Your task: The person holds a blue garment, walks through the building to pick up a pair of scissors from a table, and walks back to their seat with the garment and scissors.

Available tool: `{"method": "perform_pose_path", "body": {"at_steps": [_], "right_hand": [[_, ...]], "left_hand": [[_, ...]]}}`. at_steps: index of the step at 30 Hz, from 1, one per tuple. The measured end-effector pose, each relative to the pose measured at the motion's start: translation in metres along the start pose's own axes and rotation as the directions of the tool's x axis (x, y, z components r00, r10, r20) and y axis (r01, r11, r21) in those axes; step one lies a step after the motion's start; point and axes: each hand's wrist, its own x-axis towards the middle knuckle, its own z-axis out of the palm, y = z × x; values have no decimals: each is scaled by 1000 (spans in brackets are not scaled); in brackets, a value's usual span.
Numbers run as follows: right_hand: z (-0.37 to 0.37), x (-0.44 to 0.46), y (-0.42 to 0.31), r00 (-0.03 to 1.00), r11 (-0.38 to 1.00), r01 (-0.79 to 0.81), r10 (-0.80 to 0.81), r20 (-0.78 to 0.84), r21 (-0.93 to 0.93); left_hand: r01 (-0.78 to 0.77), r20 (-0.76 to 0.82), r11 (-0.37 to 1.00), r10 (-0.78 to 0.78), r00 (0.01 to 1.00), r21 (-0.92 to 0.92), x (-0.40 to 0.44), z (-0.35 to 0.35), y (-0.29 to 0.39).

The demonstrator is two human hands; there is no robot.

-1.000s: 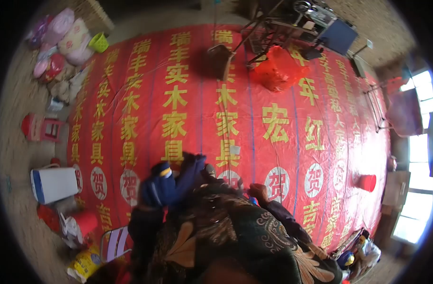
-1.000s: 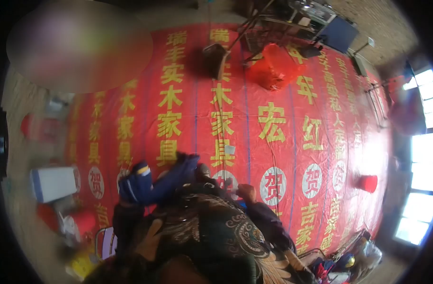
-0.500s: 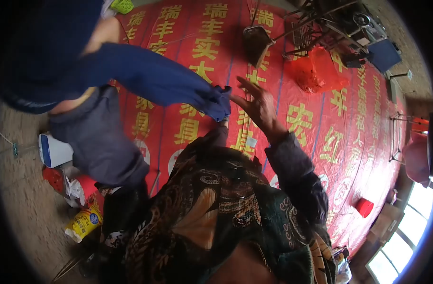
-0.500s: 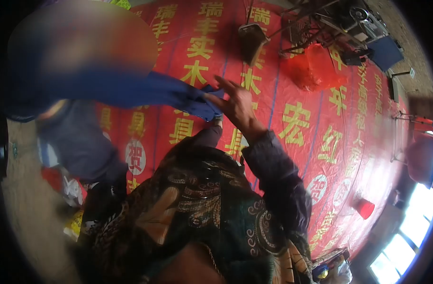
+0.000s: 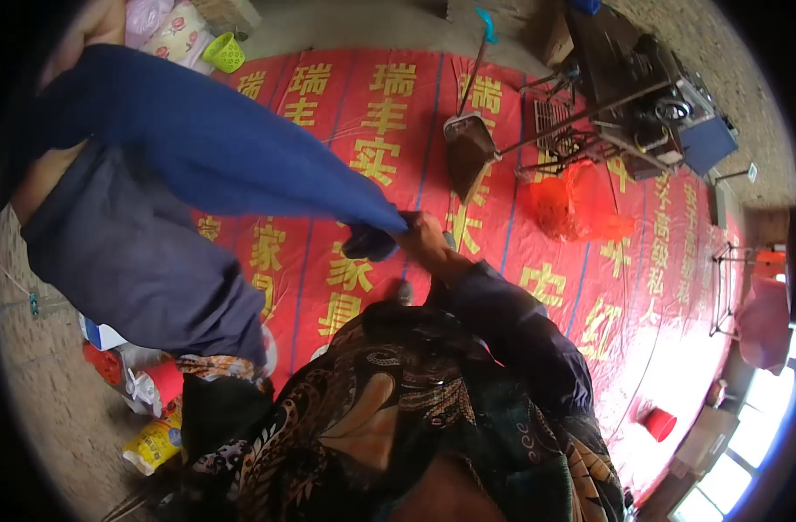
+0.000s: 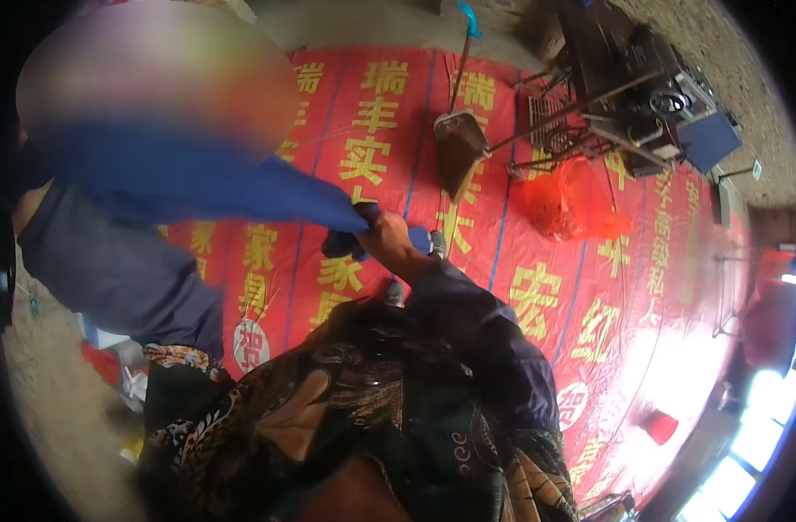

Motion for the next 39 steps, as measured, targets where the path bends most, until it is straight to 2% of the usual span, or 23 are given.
{"method": "perform_pose_path", "body": {"at_steps": [2,4,6,8,9,10,11,12,13,15,16,18,20,23,24,25,26,29,32,34,37,38,39], "right_hand": [[-31,3,-8,999,996,-30,27,32,87],[-69,19,-22,969,964,-67,1,247,257],[-81,38,-8,933,965,-120,30,358,231],[-88,62,-41,846,839,-434,256,467,327],[-78,73,-38,853,703,-417,85,514,577],[-88,87,-66,813,678,-451,44,580,581],[-97,101,-95,767,656,-485,2,642,578],[-120,118,-154,667,780,-520,117,736,348],[-101,132,-149,664,801,-401,-79,743,444],[-90,159,-182,457,840,-423,-128,880,341],[-89,169,-198,418,740,-425,-349,838,521],[-83,188,-237,371,601,-442,-554,745,666],[-75,213,-279,155,733,-494,-455,877,468],[-51,257,-290,190,733,-529,-387,902,427],[-41,273,-295,214,726,-553,-351,912,409],[-32,291,-302,234,719,-576,-311,921,390],[-24,311,-312,246,712,-600,-270,931,365],[-18,395,-345,266,765,-559,-200,943,320],[-48,486,-351,291,884,-424,-75,954,199],[-64,526,-342,277,914,-381,-28,960,137],[-89,545,-295,759,753,-394,-57,649,527],[-100,553,-283,865,734,-343,2,503,587],[-112,563,-269,939,719,-281,67,338,636]], "left_hand": [[-53,-22,999,53,998,6,30,23,10],[-108,-57,994,108,992,10,58,43,23],[-156,-72,987,157,985,20,88,63,38],[-192,-102,981,195,976,36,114,75,53],[-209,-117,977,214,970,49,125,80,60],[-225,-130,972,231,964,62,137,84,67],[-239,-142,968,247,959,73,149,88,74],[-253,-153,963,264,952,88,163,90,81],[-265,-162,958,279,947,106,177,90,89],[-295,-171,945,316,933,142,212,89,104],[-310,-164,937,336,928,163,236,88,112],[-347,-132,916,377,917,204,291,86,130],[-372,-62,902,394,917,220,354,89,144],[-469,229,810,411,882,352,444,128,141],[-694,426,529,549,719,489,433,175,118],[-327,319,945,304,898,20,455,207,84],[-51,383,980,123,916,-193,454,235,59],[214,525,976,-164,835,-36,460,311,-29],[611,710,788,-388,587,-74,439,354,-73],[632,810,773,-404,425,54,457,357,-94],[733,783,676,-420,459,-67,512,345,-82],[790,703,600,-508,497,-124,532,346,-78],[767,727,615,-440,527,-184,554,341,-92]]}}
